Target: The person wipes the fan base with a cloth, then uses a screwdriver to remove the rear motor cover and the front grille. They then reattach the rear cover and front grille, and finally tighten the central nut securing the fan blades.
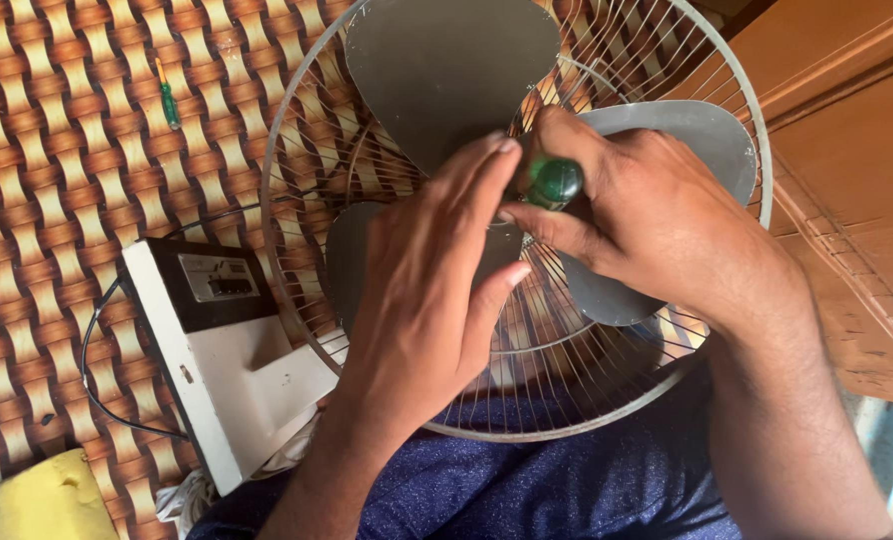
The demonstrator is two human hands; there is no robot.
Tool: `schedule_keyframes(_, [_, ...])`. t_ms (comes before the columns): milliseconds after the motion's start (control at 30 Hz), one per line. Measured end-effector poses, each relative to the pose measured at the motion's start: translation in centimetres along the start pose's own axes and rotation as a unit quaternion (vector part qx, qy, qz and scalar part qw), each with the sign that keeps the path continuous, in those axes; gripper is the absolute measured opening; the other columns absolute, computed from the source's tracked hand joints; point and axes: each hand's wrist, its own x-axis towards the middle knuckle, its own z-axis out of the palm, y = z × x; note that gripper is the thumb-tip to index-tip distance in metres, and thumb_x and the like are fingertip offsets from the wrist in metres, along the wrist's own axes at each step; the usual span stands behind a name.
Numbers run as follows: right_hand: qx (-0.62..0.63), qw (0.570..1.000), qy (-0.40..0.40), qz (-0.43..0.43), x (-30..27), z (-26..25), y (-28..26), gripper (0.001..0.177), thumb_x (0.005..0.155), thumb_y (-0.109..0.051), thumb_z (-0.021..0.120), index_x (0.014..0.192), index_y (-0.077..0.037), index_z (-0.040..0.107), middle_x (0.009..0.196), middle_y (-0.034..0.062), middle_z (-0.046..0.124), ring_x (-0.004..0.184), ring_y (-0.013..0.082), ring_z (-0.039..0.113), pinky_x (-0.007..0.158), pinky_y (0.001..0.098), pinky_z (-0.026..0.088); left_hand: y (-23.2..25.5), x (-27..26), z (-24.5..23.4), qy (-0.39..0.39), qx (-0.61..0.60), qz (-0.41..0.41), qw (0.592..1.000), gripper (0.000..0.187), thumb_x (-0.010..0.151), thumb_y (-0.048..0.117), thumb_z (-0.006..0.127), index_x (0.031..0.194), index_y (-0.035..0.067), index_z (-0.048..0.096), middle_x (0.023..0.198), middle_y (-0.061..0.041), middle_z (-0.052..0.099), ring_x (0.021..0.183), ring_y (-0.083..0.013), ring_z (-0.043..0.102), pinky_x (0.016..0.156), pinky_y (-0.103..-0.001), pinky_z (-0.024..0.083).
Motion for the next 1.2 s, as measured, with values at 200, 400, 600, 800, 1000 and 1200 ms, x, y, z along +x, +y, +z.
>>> schedule_keyframes(200, [-0.016,0.999,-0.004,-0.039,-0.4,0.3,0.4,0.039,0.091,-0.025,0.073,0.117,0.000,0.057,0.077,0.0194,0.070,0.071,0.0372,0.071,0.064,0.0467,0.055,0.5,0.3,-0.6,0.028,-0.102,0.095,0.990,0.054,0.112,0.006,0.062,0.160,0.012,0.039,0.165,-0.008,0.039,0.153,-0.0223,0.048,0.129,-0.040,0.042])
schedule_keyframes(400, [-0.004,0.999,0.000,-0.053,-0.6,0.0,1.1,0.036,0.092,-0.018,0.070,0.117,0.002,0.055,0.083,0.0217,0.070,0.079,0.0409,0.070,0.071,0.0501,0.055,2.1,0.8,-1.3,0.030,-0.098,0.075,0.992,0.058,0.106,0.009,0.067,0.158,0.008,0.040,0.162,-0.009,0.042,0.151,-0.0266,0.051,0.131,-0.042,0.044])
schedule_keyframes(600, [-0.004,0.995,0.028,-0.094,-0.8,0.3,1.8,0.033,0.089,-0.020,0.074,0.108,0.000,0.055,0.089,0.0231,0.071,0.086,0.0436,0.069,0.074,0.0508,0.054,2.9,2.6,0.7,0.133,-0.024,0.079,0.988,0.038,0.100,0.012,0.078,0.135,0.008,0.065,0.148,-0.003,0.061,0.137,-0.0233,0.061,0.117,-0.036,0.051])
schedule_keyframes(800, [0.069,0.996,0.011,-0.064,-1.0,0.3,2.4,0.029,0.095,-0.021,0.071,0.109,-0.002,0.054,0.089,0.0202,0.072,0.087,0.0430,0.069,0.073,0.0509,0.054,4.5,3.8,0.8,0.212,-0.066,0.061,0.973,0.018,0.095,0.004,0.081,0.111,0.005,0.074,0.125,-0.002,0.075,0.124,-0.0219,0.071,0.104,-0.032,0.057])
schedule_keyframes(1000, [0.117,0.985,0.053,-0.117,-1.3,0.3,3.9,0.034,0.092,-0.021,0.070,0.116,-0.001,0.055,0.089,0.0209,0.071,0.083,0.0420,0.070,0.072,0.0505,0.054,6.1,4.3,2.1,0.232,-0.087,0.060,0.967,0.016,0.093,-0.002,0.078,0.108,0.002,0.073,0.126,-0.006,0.074,0.126,-0.0238,0.071,0.107,-0.036,0.057])
schedule_keyframes(1200, [0.089,0.989,0.101,-0.064,-3.4,0.2,3.3,0.034,0.089,-0.027,0.077,0.109,-0.003,0.063,0.077,0.0210,0.069,0.071,0.0396,0.068,0.066,0.0474,0.054,7.6,3.5,2.5,0.239,-0.102,0.053,0.964,0.016,0.091,-0.003,0.077,0.106,0.001,0.074,0.122,-0.007,0.076,0.113,-0.0200,0.076,0.097,-0.032,0.061])
